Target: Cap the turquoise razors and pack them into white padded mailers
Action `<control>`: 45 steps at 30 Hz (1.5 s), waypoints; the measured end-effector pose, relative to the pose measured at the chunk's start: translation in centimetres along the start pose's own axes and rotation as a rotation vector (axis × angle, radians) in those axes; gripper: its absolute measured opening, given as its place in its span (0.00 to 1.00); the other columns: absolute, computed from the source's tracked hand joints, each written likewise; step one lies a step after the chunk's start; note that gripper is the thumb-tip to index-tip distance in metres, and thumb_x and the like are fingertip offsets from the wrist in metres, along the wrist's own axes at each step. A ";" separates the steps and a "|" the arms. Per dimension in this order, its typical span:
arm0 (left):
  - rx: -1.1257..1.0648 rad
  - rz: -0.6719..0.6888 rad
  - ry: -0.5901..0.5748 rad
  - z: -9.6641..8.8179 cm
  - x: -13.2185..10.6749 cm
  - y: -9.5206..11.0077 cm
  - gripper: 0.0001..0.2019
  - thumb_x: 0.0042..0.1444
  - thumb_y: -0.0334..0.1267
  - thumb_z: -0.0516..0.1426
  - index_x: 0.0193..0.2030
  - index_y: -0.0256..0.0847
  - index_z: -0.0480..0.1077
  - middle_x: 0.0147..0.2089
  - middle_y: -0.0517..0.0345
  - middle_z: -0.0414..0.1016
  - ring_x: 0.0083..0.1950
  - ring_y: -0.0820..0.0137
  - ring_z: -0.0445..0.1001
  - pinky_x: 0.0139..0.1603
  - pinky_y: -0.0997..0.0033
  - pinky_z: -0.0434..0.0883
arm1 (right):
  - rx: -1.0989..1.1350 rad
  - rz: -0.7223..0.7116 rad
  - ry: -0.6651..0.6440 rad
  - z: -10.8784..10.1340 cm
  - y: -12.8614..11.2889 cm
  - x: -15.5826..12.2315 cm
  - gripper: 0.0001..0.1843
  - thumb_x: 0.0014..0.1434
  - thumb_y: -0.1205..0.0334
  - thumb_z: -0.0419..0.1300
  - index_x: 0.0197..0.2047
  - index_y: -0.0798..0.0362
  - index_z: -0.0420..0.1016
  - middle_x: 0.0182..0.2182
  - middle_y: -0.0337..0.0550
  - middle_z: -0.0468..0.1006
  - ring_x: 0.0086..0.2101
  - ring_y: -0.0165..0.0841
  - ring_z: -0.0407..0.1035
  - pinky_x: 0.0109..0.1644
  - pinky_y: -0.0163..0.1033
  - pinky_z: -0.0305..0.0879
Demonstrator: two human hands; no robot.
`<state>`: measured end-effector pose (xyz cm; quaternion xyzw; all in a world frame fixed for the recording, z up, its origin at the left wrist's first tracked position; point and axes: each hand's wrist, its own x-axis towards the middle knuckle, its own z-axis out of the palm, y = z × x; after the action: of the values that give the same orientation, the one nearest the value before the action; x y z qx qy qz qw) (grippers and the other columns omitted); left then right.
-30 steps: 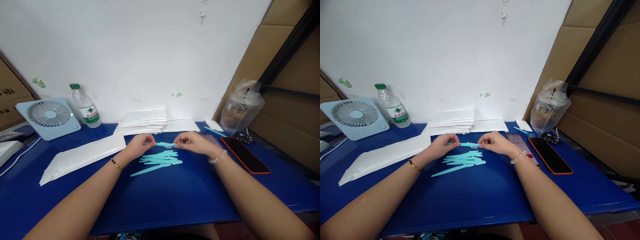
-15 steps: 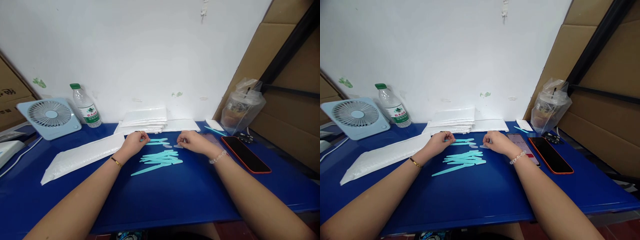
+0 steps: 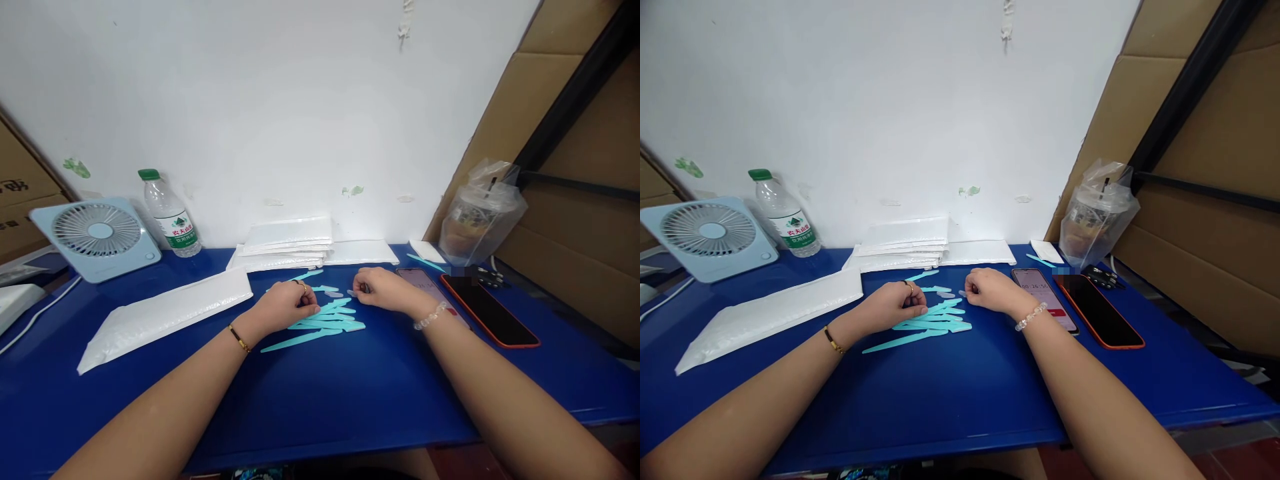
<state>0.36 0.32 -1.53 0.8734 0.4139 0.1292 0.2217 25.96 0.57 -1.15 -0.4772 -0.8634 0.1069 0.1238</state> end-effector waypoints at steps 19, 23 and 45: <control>-0.212 -0.129 0.053 0.2 0.6 -1.5 0.16 0.51 0.52 0.54 0.32 0.40 0.70 0.26 0.60 0.70 0.26 0.72 0.65 0.24 0.75 0.59 | 0.498 0.054 -0.149 -1.5 0.3 -0.8 0.14 0.55 0.52 0.56 0.34 0.56 0.72 0.24 0.40 0.70 0.25 0.28 0.63 0.28 0.32 0.59; -0.213 -0.102 0.049 0.2 0.6 -1.1 0.15 0.52 0.51 0.53 0.33 0.40 0.69 0.27 0.60 0.70 0.27 0.72 0.66 0.25 0.74 0.60 | 0.481 0.027 -0.123 -1.2 -1.0 -0.7 0.12 0.57 0.55 0.54 0.36 0.55 0.71 0.25 0.39 0.70 0.26 0.28 0.63 0.28 0.32 0.59; -0.054 -0.029 0.191 0.6 1.7 -3.7 0.10 0.54 0.40 0.53 0.42 0.43 0.70 0.42 0.57 0.72 0.43 0.67 0.68 0.42 0.68 0.65 | 0.163 0.094 0.003 1.6 -1.1 0.8 0.07 0.54 0.60 0.59 0.30 0.54 0.73 0.30 0.42 0.73 0.29 0.29 0.65 0.31 0.33 0.57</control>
<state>-0.82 3.53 -3.85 0.8446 0.4423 0.2198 0.2066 24.19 0.56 -2.22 -0.5057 -0.8283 0.1817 0.1585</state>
